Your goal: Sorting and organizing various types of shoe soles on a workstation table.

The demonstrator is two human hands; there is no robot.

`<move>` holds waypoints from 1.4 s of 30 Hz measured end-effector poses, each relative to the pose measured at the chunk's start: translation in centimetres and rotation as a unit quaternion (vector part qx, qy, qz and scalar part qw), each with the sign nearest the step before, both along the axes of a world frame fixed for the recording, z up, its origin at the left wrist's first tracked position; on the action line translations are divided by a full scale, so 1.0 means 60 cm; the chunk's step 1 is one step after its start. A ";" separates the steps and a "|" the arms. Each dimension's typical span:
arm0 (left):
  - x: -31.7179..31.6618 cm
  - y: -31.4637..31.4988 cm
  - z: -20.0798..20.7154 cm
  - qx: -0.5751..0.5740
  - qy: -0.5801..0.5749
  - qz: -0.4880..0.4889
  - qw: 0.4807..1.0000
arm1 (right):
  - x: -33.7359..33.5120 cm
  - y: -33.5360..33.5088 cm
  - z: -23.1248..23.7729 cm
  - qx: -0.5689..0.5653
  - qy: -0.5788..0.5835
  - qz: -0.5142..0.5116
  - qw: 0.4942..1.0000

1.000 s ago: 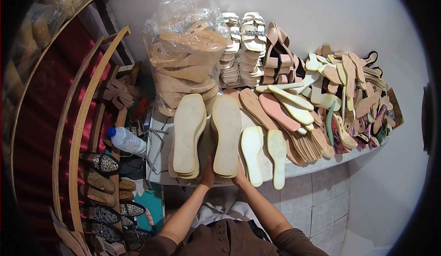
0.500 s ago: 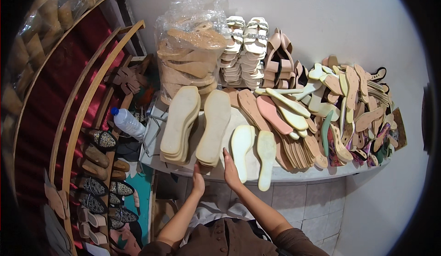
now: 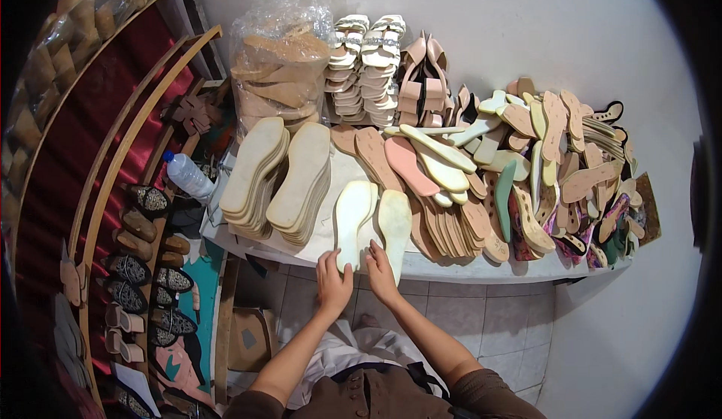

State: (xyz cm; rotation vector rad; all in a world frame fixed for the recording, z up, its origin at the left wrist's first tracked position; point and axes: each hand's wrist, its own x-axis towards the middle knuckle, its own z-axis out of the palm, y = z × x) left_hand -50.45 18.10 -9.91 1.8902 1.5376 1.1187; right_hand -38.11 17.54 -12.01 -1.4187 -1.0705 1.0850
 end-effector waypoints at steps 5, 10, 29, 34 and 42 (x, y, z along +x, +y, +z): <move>0.043 0.025 0.027 0.006 0.020 -0.026 0.999 | 0.017 0.023 -0.011 0.037 0.071 -0.018 0.997; 0.083 0.072 0.037 -0.007 -0.018 -0.072 0.997 | 0.059 0.073 0.028 0.104 0.025 -0.018 0.994; 0.159 0.297 0.000 -0.112 -0.074 -0.097 0.986 | 0.149 0.370 0.065 -0.036 -0.545 0.023 0.838; 0.170 0.309 0.013 -0.155 -0.085 -0.122 0.977 | 0.192 0.377 0.090 -0.077 -0.368 -0.046 0.925; 0.191 0.326 0.039 -0.225 -0.236 -0.135 0.936 | 0.235 0.359 0.075 0.058 -0.110 -0.094 0.988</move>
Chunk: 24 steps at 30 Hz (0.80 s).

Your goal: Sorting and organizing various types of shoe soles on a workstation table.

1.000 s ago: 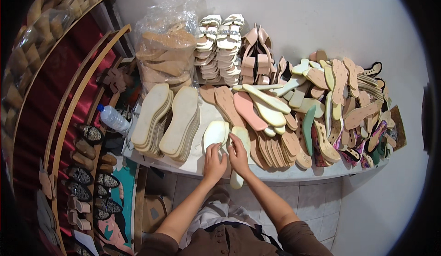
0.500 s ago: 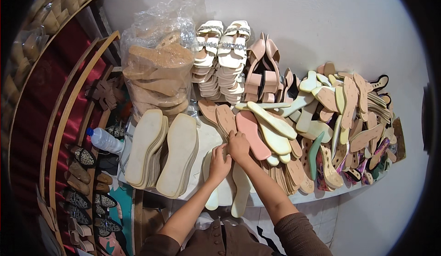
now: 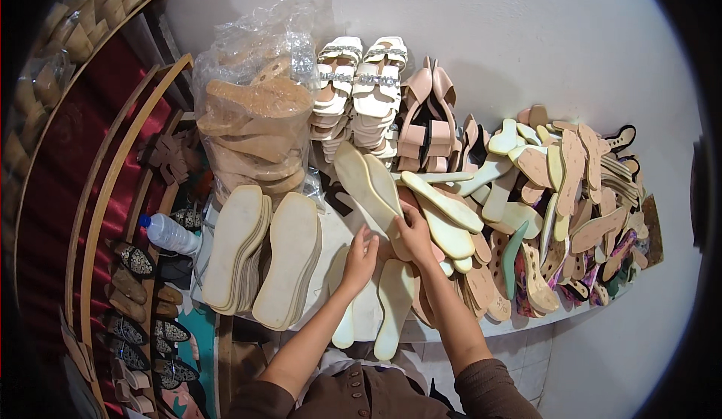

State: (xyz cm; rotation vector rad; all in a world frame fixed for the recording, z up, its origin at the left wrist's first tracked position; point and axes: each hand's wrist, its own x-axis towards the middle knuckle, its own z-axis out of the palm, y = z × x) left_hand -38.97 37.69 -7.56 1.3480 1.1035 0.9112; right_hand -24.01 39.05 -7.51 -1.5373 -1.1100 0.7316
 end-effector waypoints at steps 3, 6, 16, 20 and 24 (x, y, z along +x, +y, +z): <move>0.010 0.001 0.021 -0.015 -0.059 0.018 0.998 | -0.010 -0.040 0.034 -0.027 0.220 0.077 0.972; 0.024 -0.013 0.006 -0.019 -0.075 0.023 0.997 | -0.025 -0.086 0.070 -0.084 0.342 0.110 0.930; 0.056 -0.072 0.024 -0.023 -0.031 0.027 0.999 | 0.009 -0.174 0.025 -0.126 0.303 0.131 0.935; 0.018 -0.086 -0.001 -0.051 -0.091 0.043 0.994 | 0.008 -0.204 0.034 -0.121 0.334 0.058 0.933; -0.028 -0.122 0.010 -0.154 -0.203 0.058 0.965 | 0.013 -0.265 0.001 -0.120 0.305 0.063 0.943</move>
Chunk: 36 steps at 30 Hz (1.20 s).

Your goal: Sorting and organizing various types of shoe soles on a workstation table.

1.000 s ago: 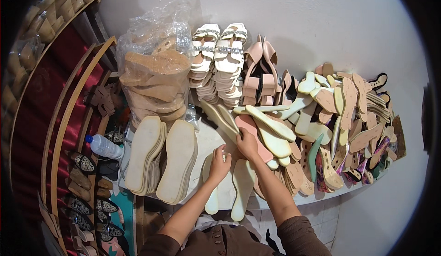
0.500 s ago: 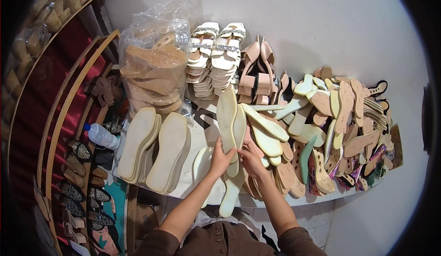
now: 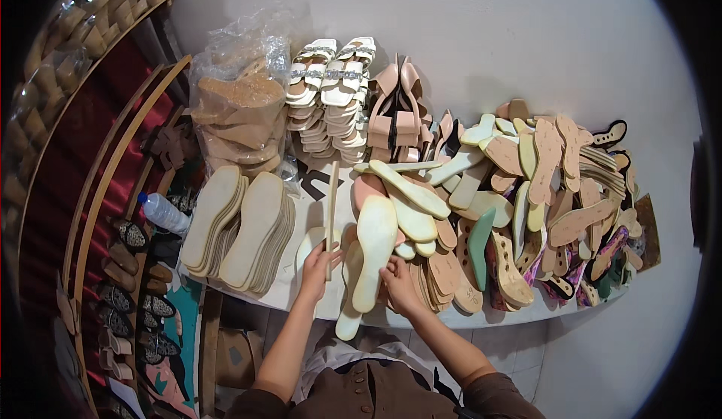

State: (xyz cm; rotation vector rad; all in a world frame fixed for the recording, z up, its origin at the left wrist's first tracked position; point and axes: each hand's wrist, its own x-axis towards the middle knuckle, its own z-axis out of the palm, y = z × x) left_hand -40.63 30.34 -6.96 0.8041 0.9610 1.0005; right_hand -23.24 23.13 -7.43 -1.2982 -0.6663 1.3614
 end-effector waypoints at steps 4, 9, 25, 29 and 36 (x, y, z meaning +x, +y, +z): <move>-0.029 -0.059 -0.007 -0.030 -0.042 0.047 0.998 | -0.029 -0.083 -0.032 -0.045 0.007 0.032 0.998; -0.027 -0.108 -0.013 -0.058 -0.030 0.037 0.997 | -0.071 -0.130 -0.057 -0.073 0.046 0.021 0.996; -0.109 -0.121 -0.013 0.026 0.066 -0.093 0.993 | -0.119 -0.106 -0.042 -0.095 -0.324 -0.057 0.939; -0.134 -0.127 0.018 0.360 0.421 -0.098 0.827 | -0.154 -0.102 -0.006 -0.014 -0.601 -0.117 0.791; -0.149 -0.158 -0.008 0.344 0.401 -0.069 0.846 | -0.247 -0.056 -0.006 0.030 -0.219 -0.024 0.975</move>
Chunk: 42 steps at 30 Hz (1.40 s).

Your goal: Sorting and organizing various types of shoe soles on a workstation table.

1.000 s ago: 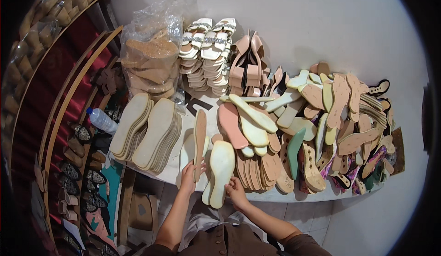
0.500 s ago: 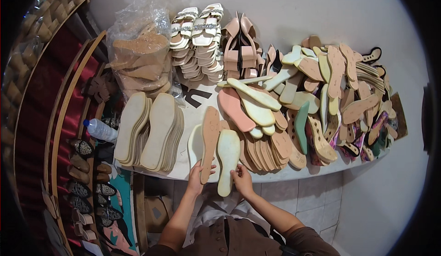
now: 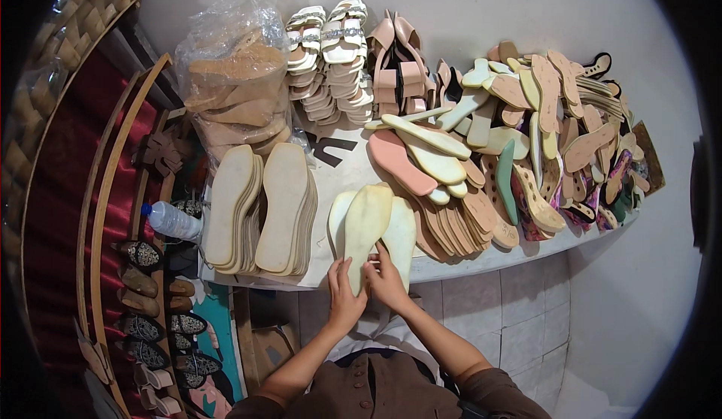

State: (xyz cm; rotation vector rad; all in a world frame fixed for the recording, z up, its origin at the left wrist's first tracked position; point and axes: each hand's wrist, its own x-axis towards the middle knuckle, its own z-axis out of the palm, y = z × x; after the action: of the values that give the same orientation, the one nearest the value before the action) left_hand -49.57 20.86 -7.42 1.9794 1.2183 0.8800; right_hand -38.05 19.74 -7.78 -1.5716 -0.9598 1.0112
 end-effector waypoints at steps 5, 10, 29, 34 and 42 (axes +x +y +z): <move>-0.010 0.009 -0.016 0.030 0.047 0.000 0.998 | -0.006 0.036 -0.064 0.016 -0.156 0.030 0.987; -0.025 0.036 -0.051 -0.013 0.028 0.033 0.999 | -0.014 0.042 -0.079 0.045 -0.347 0.004 0.937; -0.007 0.101 -0.094 -0.171 -0.083 0.040 0.981 | -0.036 0.076 -0.092 0.035 -0.046 0.036 0.998; -0.015 0.124 -0.090 -0.219 -0.083 0.042 0.971 | -0.034 0.081 -0.087 0.014 -0.031 0.020 0.999; 0.028 0.197 -0.051 -0.203 -0.079 0.108 0.970 | -0.020 0.148 -0.074 -0.018 0.123 -0.058 0.991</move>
State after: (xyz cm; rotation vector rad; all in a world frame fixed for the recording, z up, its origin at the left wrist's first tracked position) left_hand -47.90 32.66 -10.49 1.4470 1.4104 0.7984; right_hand -39.27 28.64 -12.21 -1.4731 -0.6771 1.1153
